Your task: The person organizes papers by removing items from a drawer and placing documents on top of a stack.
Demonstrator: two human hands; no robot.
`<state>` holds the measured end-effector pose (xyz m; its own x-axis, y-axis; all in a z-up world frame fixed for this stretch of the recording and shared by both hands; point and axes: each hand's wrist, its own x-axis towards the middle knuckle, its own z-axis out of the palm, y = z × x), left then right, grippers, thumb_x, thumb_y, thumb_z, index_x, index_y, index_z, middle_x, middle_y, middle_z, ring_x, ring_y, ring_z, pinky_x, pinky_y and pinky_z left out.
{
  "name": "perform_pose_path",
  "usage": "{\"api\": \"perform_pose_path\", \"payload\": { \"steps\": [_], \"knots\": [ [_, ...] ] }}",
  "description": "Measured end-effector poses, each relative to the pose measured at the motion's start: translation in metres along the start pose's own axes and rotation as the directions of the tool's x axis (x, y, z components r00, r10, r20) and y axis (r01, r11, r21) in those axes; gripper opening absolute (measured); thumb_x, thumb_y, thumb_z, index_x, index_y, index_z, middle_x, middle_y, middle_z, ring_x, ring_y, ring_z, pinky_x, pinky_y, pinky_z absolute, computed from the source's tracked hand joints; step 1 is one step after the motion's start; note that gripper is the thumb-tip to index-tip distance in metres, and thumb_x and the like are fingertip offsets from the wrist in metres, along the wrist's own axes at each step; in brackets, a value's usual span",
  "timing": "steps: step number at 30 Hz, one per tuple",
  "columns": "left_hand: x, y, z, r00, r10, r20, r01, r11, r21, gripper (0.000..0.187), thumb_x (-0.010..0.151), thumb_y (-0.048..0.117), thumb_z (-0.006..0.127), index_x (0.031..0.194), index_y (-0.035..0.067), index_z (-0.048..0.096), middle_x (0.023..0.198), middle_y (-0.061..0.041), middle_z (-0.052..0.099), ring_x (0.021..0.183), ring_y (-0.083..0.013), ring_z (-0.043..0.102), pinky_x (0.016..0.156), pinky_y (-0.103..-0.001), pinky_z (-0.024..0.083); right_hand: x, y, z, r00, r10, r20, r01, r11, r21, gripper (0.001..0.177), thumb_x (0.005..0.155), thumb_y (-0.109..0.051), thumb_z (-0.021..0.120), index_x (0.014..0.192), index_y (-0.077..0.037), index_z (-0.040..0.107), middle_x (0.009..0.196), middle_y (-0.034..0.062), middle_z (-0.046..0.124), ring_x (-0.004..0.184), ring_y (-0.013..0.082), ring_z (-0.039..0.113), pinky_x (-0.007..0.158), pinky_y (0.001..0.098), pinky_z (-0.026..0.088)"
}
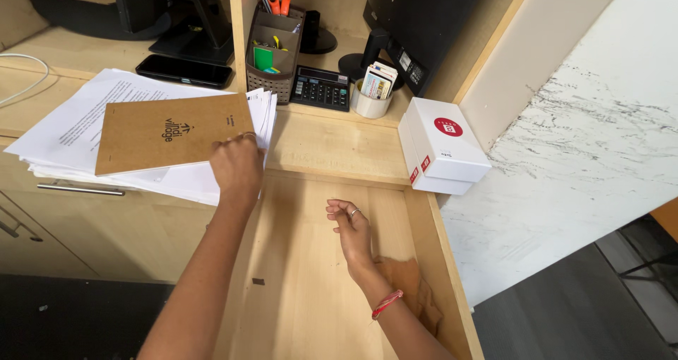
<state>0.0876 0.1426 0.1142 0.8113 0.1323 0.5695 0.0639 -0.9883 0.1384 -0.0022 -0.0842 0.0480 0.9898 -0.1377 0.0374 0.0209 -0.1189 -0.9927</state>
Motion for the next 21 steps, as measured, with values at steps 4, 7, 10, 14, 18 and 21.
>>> {"api": "perform_pose_path", "payload": {
  "steps": [4, 7, 10, 14, 18, 21],
  "knots": [
    [0.007, -0.004, 0.003, 0.99, 0.121, -0.075, -0.114, 0.99, 0.086, 0.019, 0.093, 0.027, 0.071, 0.098, 0.009, 0.074, 0.085, -0.01, 0.076, 0.069, -0.0194, 0.072, 0.081, -0.035, 0.056, 0.0, -0.002, -0.001, 1.0, -0.022, 0.009, 0.021, 1.0, 0.017, 0.03, 0.101, -0.025, 0.05, 0.117, -0.01, 0.07, 0.107, 0.0006, 0.074, 0.101, 0.0113, 0.067, 0.085, 0.0297, 0.052],
    [0.019, -0.013, -0.006, 0.988, 0.149, -0.036, -0.147, 0.987, 0.069, 0.023, 0.101, 0.029, 0.065, 0.103, 0.008, 0.074, 0.082, -0.011, 0.076, 0.057, -0.0174, 0.069, 0.085, -0.037, 0.056, 0.0, -0.001, -0.004, 1.0, -0.023, 0.008, 0.023, 0.999, 0.027, 0.03, 0.101, -0.025, 0.049, 0.118, -0.01, 0.069, 0.106, 0.0007, 0.074, 0.101, 0.0113, 0.067, 0.085, 0.0295, 0.051],
    [0.037, -0.018, -0.011, 0.968, 0.208, -0.144, -0.185, 0.97, 0.16, 0.013, 0.101, 0.018, 0.063, 0.103, 0.011, 0.074, 0.083, -0.008, 0.076, 0.059, -0.0155, 0.069, 0.089, -0.039, 0.058, 0.0, 0.002, -0.003, 0.999, -0.03, 0.016, 0.029, 0.999, 0.037, 0.03, 0.102, -0.025, 0.049, 0.118, -0.009, 0.069, 0.106, 0.0016, 0.073, 0.099, 0.0118, 0.067, 0.084, 0.0289, 0.052],
    [0.062, -0.032, -0.037, 0.872, 0.269, -0.409, -0.194, 0.957, 0.217, 0.014, 0.108, 0.011, 0.062, 0.117, 0.01, 0.073, 0.082, -0.005, 0.073, 0.059, -0.0166, 0.065, 0.062, -0.035, 0.054, -0.003, 0.002, 0.004, 0.992, -0.083, 0.092, 0.077, 0.995, 0.068, 0.031, 0.103, -0.025, 0.049, 0.121, -0.009, 0.069, 0.105, 0.0038, 0.073, 0.095, 0.0137, 0.068, 0.081, 0.0288, 0.052],
    [0.084, -0.045, -0.115, 0.659, 0.336, -0.672, -0.196, 0.94, 0.278, 0.026, 0.099, 0.003, 0.066, 0.121, 0.013, 0.075, 0.069, -0.002, 0.064, 0.061, -0.0184, 0.063, 0.076, -0.037, 0.055, -0.015, -0.022, 0.014, 0.938, -0.138, 0.318, 0.116, 0.989, 0.088, 0.033, 0.106, -0.028, 0.048, 0.13, -0.01, 0.062, 0.113, 0.0045, 0.073, 0.104, 0.0139, 0.07, 0.087, 0.0283, 0.054],
    [0.089, -0.042, -0.177, 0.562, 0.296, -0.772, -0.165, 0.955, 0.246, 0.021, 0.099, 0.006, 0.065, 0.116, 0.013, 0.075, 0.064, -0.002, 0.06, 0.062, -0.0202, 0.06, 0.092, -0.039, 0.058, -0.038, -0.061, 0.03, 0.879, -0.299, 0.372, 0.322, 0.947, 0.001, 0.049, 0.099, -0.027, 0.062, 0.143, -0.01, 0.05, 0.131, 0.0043, 0.066, 0.12, 0.0147, 0.063, 0.093, 0.0306, 0.052]
  ]
}}
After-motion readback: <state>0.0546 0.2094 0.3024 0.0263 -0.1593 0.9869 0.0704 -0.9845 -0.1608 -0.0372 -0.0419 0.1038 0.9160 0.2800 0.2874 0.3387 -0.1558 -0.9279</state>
